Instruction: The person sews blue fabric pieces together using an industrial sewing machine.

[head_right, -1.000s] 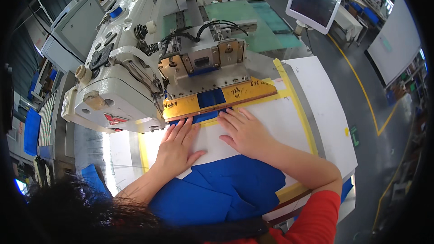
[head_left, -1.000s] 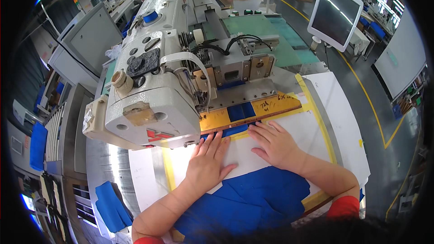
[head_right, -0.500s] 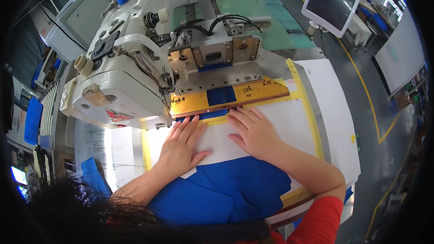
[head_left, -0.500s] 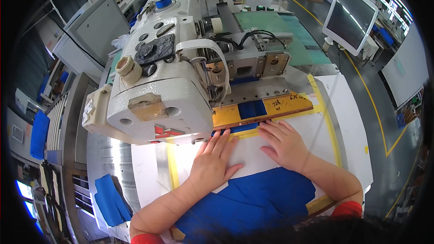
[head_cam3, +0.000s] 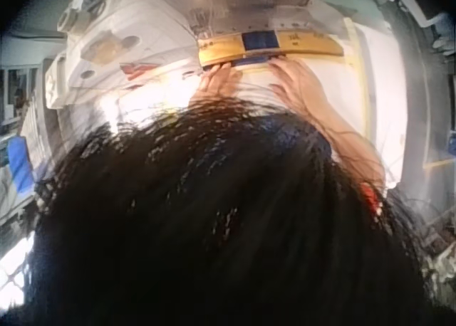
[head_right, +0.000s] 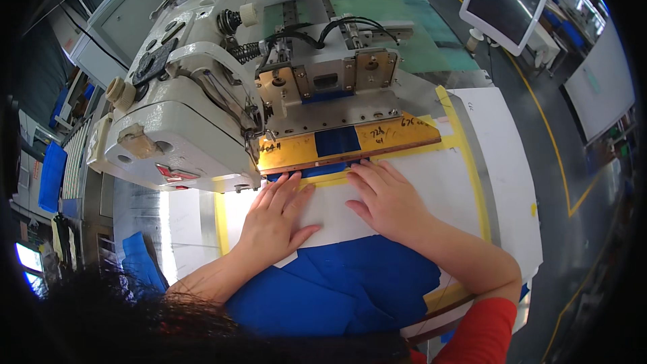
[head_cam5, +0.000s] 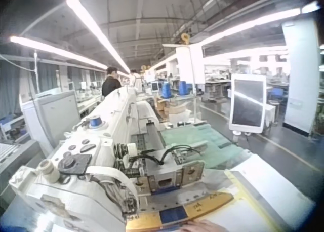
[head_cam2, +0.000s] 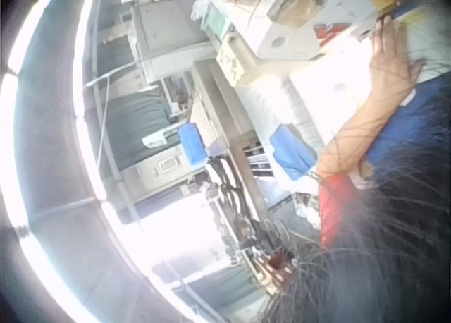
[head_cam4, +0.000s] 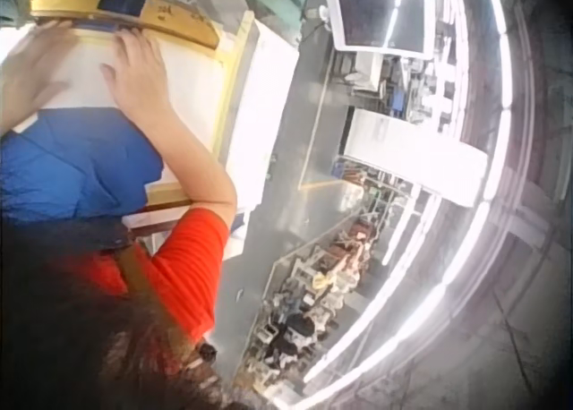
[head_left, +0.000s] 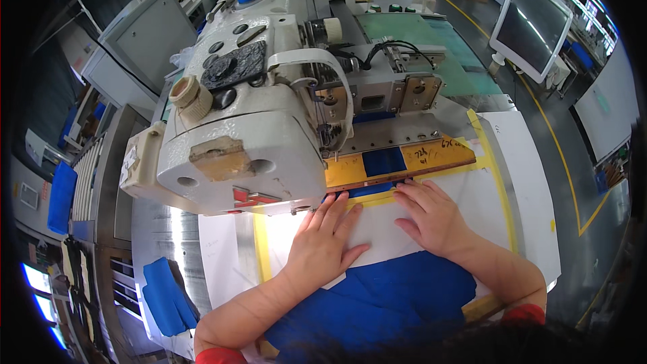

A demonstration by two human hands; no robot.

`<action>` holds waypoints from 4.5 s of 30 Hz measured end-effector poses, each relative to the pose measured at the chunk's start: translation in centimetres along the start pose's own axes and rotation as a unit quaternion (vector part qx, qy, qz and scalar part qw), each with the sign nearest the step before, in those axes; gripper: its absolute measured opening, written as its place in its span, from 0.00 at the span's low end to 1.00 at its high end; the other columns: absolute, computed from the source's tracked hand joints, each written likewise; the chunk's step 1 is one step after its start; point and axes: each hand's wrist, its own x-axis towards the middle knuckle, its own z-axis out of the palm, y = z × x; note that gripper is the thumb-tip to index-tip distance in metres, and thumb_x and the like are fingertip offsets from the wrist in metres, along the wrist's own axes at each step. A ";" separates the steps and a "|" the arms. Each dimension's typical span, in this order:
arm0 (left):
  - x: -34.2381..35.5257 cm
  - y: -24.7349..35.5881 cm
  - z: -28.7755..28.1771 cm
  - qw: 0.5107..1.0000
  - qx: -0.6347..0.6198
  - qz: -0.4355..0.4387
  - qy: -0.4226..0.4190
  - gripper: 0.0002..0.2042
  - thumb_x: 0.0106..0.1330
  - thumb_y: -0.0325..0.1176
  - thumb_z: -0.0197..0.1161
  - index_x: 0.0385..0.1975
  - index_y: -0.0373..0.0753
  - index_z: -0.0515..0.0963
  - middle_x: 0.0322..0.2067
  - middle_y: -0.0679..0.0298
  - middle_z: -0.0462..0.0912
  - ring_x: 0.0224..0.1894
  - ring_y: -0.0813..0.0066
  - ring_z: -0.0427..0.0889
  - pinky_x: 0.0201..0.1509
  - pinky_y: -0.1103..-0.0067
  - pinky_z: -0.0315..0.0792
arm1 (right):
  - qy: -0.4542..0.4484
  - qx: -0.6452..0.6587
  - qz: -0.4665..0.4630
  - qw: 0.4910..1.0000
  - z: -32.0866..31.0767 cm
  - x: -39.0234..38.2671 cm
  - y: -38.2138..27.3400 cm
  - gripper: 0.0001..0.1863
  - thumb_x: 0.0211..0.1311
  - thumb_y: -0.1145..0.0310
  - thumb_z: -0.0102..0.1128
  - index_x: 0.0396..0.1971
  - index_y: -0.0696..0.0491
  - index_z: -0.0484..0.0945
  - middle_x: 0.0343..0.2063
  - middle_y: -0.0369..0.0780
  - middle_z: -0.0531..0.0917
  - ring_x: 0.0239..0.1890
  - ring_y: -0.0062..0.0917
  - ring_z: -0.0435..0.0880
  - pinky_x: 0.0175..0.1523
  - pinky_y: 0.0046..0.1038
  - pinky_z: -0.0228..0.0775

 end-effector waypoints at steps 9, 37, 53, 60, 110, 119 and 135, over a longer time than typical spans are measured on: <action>-0.1 0.2 0.1 1.000 0.018 -0.010 0.008 0.31 0.60 0.53 0.64 0.59 0.38 0.72 0.57 0.50 0.71 0.61 0.52 0.71 0.60 0.63 0.67 | 0.016 0.003 -0.006 1.000 0.4 -0.3 0.1 0.25 0.51 0.63 0.69 0.48 0.59 0.76 0.52 0.45 0.77 0.54 0.38 0.77 0.61 0.39 0.68; -0.9 0.8 -0.1 0.996 0.061 -0.069 -0.009 0.32 0.58 0.53 0.67 0.58 0.40 0.73 0.60 0.53 0.70 0.64 0.51 0.67 0.62 0.60 0.63 | 0.009 -0.055 -0.006 0.998 0.8 -0.4 0.0 0.25 0.53 0.61 0.67 0.49 0.58 0.76 0.53 0.44 0.77 0.55 0.36 0.76 0.62 0.39 0.65; -0.8 0.6 -0.1 0.996 0.071 -0.060 0.006 0.33 0.58 0.58 0.65 0.58 0.41 0.73 0.59 0.53 0.72 0.63 0.51 0.69 0.64 0.62 0.61 | -0.001 -0.048 -0.005 0.999 0.4 -0.1 -0.1 0.24 0.57 0.60 0.65 0.48 0.62 0.77 0.51 0.47 0.77 0.55 0.38 0.76 0.64 0.40 0.65; -1.0 0.7 -0.2 0.995 0.078 -0.065 -0.006 0.33 0.57 0.57 0.65 0.58 0.43 0.73 0.59 0.55 0.71 0.62 0.53 0.69 0.63 0.63 0.62 | 0.014 -0.067 -0.004 0.998 0.7 -0.2 -0.4 0.25 0.53 0.62 0.68 0.49 0.60 0.76 0.52 0.46 0.76 0.53 0.38 0.77 0.61 0.40 0.67; -1.0 0.4 0.1 0.997 0.053 -0.053 0.007 0.34 0.58 0.56 0.66 0.59 0.40 0.72 0.62 0.53 0.68 0.64 0.53 0.67 0.63 0.61 0.61 | 0.024 -0.026 -0.001 0.999 0.7 -0.1 -0.2 0.25 0.51 0.65 0.68 0.49 0.60 0.76 0.53 0.45 0.76 0.54 0.38 0.76 0.58 0.37 0.69; -1.1 0.4 0.1 0.997 0.061 -0.054 0.002 0.34 0.57 0.55 0.66 0.59 0.39 0.73 0.62 0.52 0.69 0.65 0.53 0.67 0.65 0.62 0.60 | 0.015 -0.051 0.001 0.999 0.7 -0.3 -0.3 0.26 0.52 0.64 0.68 0.50 0.60 0.76 0.52 0.46 0.76 0.54 0.39 0.76 0.59 0.39 0.67; -0.9 0.6 -0.2 0.997 0.048 -0.056 -0.002 0.33 0.56 0.52 0.69 0.58 0.39 0.72 0.58 0.55 0.70 0.62 0.55 0.69 0.60 0.62 0.64 | 0.020 -0.038 0.002 0.999 0.7 -0.3 -0.5 0.25 0.53 0.65 0.68 0.49 0.63 0.75 0.50 0.48 0.76 0.50 0.41 0.78 0.56 0.36 0.71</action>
